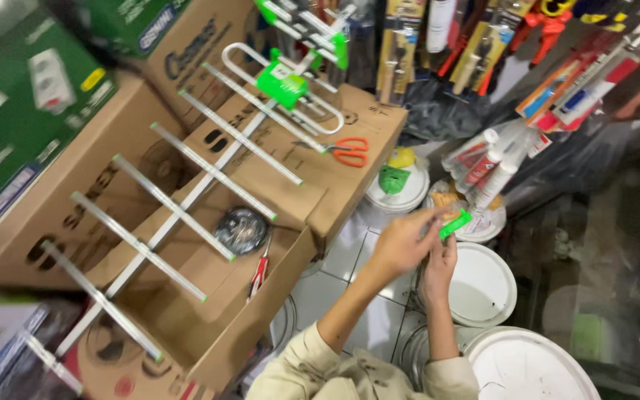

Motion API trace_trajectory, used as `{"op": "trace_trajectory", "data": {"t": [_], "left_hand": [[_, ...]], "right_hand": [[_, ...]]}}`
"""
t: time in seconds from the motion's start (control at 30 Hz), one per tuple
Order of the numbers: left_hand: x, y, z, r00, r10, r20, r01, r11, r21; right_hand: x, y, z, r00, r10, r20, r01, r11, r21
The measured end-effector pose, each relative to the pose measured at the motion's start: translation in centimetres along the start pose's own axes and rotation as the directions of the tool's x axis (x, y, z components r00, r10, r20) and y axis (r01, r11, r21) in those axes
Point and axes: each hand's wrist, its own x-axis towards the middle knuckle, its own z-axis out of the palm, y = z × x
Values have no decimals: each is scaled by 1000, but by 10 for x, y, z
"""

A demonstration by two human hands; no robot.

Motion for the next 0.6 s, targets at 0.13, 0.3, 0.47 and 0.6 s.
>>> {"op": "trace_trajectory", "data": {"t": [0.13, 0.3, 0.47, 0.6], "left_hand": [[2, 22, -53, 940, 213, -266, -185, 975, 126], [17, 42, -129, 886, 211, -412, -147, 972, 181], [70, 8, -165, 833, 393, -390, -199, 870, 452], [116, -46, -164, 979, 183, -95, -49, 652, 756]], "right_hand": [[-11, 14, 17, 987, 62, 145, -60, 998, -18], [-8, 22, 44, 966, 87, 245, -87, 996, -10], [9, 21, 66, 960, -1, 280, 13, 999, -41], [41, 27, 74, 965, -12, 263, 31, 997, -66]]}}
